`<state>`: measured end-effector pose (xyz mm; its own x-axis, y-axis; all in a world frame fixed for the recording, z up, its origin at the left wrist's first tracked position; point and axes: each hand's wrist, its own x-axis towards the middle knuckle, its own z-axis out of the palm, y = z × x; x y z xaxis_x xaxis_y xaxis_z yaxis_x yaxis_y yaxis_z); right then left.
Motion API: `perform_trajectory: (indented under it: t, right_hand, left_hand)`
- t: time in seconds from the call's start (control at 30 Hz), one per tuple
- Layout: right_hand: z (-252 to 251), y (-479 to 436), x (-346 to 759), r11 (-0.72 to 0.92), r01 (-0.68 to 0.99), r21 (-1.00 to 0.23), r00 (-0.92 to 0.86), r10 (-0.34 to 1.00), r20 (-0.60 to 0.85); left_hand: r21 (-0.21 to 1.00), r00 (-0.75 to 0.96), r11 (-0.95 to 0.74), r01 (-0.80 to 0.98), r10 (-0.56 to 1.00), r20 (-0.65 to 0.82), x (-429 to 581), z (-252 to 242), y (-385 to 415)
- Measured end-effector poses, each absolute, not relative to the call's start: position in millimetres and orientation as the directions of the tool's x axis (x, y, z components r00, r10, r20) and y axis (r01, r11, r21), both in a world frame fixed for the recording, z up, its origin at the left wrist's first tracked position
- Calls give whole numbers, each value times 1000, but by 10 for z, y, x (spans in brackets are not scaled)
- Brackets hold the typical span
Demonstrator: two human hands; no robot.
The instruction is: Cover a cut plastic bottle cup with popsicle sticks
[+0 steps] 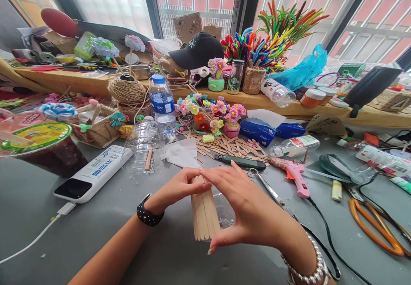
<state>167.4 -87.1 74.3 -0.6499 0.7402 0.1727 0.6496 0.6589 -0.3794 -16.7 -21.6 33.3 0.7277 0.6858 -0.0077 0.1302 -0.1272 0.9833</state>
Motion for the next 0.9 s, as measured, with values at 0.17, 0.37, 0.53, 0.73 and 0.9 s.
perform_trajectory:
  t: [0.17,0.37,0.53,0.73,0.9]
  right_hand:
    - [727,-855,1675,642,640,-422,-651,745,147]
    - [683,-798,1728,586,605,-539,-649,755,92]
    - [627,-760,1785,558,558,-614,-652,752,92]
    - [579,-725,1818,533,524,-665,-652,752,90]
    - [579,-733,1801,517,533,-670,-638,766,84]
  left_hand:
    - [988,716,-107,115,698,-8,-149,310,-227]
    - [990,711,-81,118,702,-28,-158,295,-211]
    - [993,722,-42,106,690,-48,-162,298,-199]
    - [995,718,-9,95,693,-62,-160,278,-196]
    - [996,715,11,90,695,-72,-155,252,-196]
